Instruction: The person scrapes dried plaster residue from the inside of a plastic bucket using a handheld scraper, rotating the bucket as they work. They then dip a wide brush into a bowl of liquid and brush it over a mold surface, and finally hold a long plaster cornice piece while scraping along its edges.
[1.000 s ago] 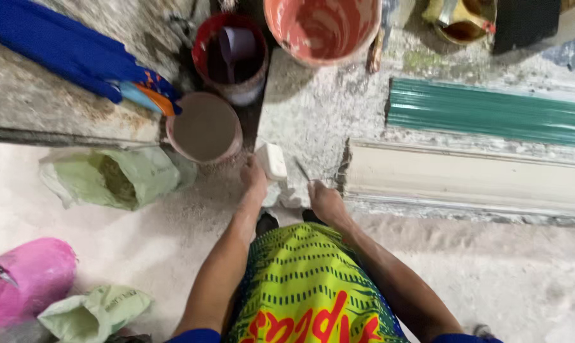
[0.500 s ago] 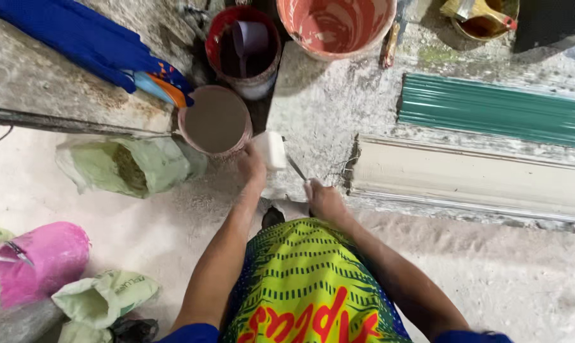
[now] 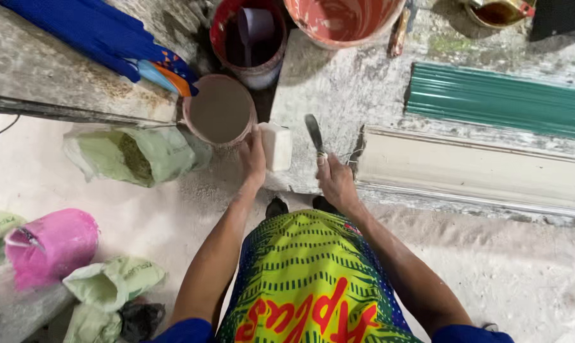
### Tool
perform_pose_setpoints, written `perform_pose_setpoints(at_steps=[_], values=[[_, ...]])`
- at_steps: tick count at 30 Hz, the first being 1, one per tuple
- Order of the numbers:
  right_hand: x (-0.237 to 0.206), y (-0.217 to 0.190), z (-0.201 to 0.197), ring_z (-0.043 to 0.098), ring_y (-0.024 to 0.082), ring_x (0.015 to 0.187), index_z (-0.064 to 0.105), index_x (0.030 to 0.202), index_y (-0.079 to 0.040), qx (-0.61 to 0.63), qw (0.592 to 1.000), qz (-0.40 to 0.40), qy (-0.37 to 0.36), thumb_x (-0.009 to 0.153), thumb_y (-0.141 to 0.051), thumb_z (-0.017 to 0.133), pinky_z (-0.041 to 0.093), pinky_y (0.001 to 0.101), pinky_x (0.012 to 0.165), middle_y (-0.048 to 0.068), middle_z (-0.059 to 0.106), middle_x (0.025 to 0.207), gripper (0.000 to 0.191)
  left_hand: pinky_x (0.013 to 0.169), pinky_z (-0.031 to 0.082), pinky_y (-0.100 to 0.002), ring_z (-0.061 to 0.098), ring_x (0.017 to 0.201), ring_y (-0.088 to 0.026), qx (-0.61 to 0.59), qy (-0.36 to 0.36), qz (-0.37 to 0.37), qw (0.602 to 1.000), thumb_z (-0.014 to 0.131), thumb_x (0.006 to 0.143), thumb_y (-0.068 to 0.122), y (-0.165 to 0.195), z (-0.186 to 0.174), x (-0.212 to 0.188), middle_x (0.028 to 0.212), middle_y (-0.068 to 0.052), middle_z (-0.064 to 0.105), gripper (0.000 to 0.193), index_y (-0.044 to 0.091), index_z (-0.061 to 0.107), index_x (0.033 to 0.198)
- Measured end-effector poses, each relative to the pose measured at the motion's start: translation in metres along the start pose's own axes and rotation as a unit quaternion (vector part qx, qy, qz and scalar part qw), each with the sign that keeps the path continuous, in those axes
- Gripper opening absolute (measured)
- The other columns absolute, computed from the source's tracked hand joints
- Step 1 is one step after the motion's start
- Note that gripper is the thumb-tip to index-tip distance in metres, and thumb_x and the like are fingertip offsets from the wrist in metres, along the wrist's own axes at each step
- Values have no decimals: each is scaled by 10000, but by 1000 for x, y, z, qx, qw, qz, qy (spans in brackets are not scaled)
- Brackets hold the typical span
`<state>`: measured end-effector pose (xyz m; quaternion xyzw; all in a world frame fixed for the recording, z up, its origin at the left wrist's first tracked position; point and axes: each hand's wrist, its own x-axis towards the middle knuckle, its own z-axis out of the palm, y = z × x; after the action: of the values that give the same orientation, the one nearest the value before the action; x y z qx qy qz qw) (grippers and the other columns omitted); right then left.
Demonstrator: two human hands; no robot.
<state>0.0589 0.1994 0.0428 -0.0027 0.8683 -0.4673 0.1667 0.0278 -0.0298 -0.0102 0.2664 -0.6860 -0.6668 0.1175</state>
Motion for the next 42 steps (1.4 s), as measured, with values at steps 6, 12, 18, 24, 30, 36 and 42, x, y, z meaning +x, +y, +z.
perform_pose_setpoints(at_steps=[6,12,18,24,30,36,42], values=[[17,-26,-21,633,310,507,624,1018,-45,-267,959,-19,-90,1079,-440,410,526,484,493,166,602,621,453,677,409,-394,463,765,-156,2,-57,45,997,583,1063,360,16,-1,-15,789,-18,476,415,8,522,852],[16,-32,-30,620,301,483,585,965,-32,-41,992,50,-108,1090,-439,340,565,465,406,168,597,605,492,742,436,-474,530,793,-294,142,-58,182,971,491,1119,313,25,-6,-6,812,-124,526,408,-15,556,886],[10,-31,-19,665,449,604,582,1019,12,-102,994,-19,13,1070,-354,438,492,570,536,257,645,627,397,666,460,-559,631,801,-464,345,-1,216,913,427,1125,313,-3,0,-6,829,-260,633,448,-52,681,1075],[14,-8,3,636,561,757,584,1029,-22,-168,982,19,-84,1034,-366,497,486,654,681,333,645,754,355,635,496,-546,660,776,-451,402,-54,168,898,366,1121,362,-5,6,-17,828,-246,687,497,28,658,896],[19,15,29,634,584,793,557,1042,-37,-135,991,11,4,1023,-380,491,476,683,713,356,636,764,350,591,491,-555,652,708,-438,442,-74,71,891,347,1110,392,11,24,-24,744,-223,669,486,67,658,927],[16,27,15,675,526,736,544,1039,-13,-218,974,64,-10,1045,-349,480,539,608,647,326,644,717,342,724,487,-574,654,853,-446,408,-53,147,900,369,1121,361,-6,19,-15,896,-231,700,461,49,663,953],[14,54,27,681,440,542,533,1056,-35,-280,945,-21,-166,1080,-311,364,531,589,465,237,651,648,325,852,480,-527,644,997,-442,242,-144,-104,954,455,972,270,-3,15,-7,1058,-277,676,357,-28,603,1100]])
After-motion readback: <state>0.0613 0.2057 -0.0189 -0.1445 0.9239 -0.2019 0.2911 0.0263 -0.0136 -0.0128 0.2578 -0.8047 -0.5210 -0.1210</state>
